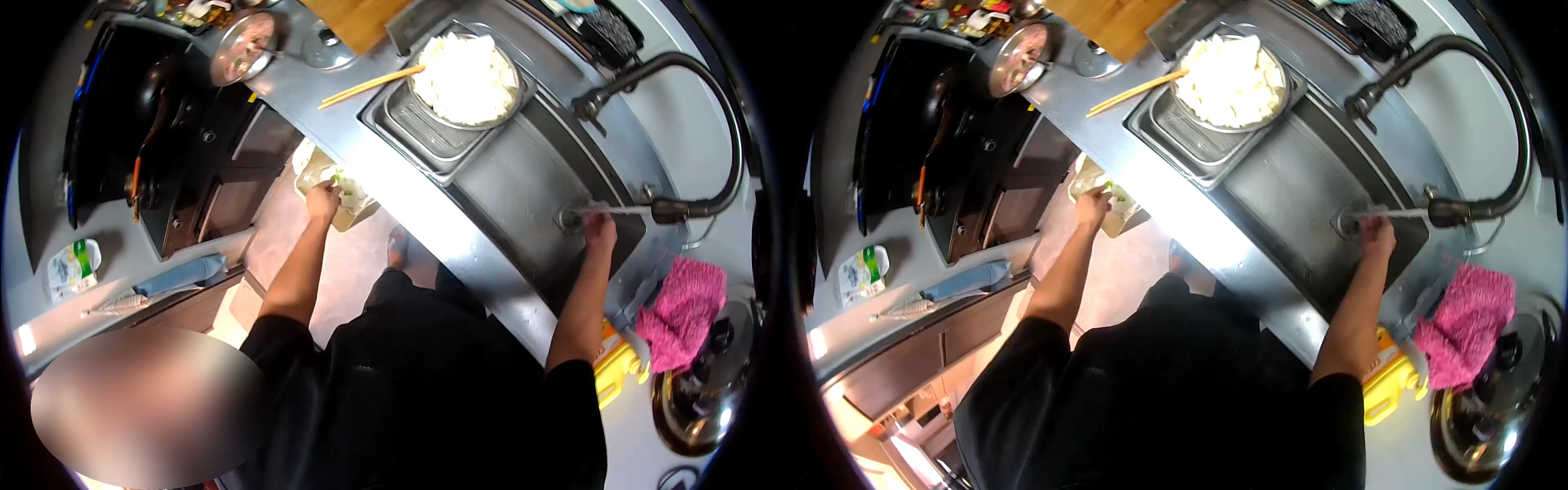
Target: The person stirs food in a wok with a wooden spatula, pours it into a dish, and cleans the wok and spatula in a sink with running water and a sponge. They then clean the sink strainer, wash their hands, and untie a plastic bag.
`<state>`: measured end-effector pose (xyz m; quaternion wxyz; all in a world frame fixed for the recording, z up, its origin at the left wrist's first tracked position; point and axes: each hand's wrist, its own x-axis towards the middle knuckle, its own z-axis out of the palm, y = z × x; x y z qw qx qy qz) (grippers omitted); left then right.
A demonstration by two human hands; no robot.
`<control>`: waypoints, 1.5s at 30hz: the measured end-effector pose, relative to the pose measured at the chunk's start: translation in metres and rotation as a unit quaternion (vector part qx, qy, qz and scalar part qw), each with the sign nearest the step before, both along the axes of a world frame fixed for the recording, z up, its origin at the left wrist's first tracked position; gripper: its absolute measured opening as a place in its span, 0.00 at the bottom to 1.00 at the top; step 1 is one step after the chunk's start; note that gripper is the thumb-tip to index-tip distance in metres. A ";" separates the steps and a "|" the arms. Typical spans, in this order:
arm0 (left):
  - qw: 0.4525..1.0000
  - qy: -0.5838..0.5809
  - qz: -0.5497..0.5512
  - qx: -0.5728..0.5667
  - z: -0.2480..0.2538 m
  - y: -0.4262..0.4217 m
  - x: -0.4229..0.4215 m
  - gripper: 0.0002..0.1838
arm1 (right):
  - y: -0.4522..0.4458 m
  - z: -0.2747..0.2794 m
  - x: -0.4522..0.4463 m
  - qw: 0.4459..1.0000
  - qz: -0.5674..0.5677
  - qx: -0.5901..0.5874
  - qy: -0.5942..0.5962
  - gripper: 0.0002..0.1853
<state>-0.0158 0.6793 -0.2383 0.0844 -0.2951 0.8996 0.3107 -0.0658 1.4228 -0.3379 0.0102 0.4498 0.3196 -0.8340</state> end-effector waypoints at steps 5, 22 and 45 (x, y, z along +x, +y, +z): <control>0.974 -0.081 -0.149 -0.149 -0.097 -0.061 -0.027 0.18 | -0.040 0.111 0.012 0.975 -0.126 0.174 0.048 0.09; 0.741 -0.356 -0.087 0.563 0.039 0.522 -0.101 0.42 | -0.110 0.034 -0.066 0.937 -0.276 0.138 0.166 0.11; 0.804 0.029 -0.594 -0.013 0.169 0.427 -0.183 0.14 | -0.095 0.212 0.078 0.792 0.197 0.573 -0.072 0.25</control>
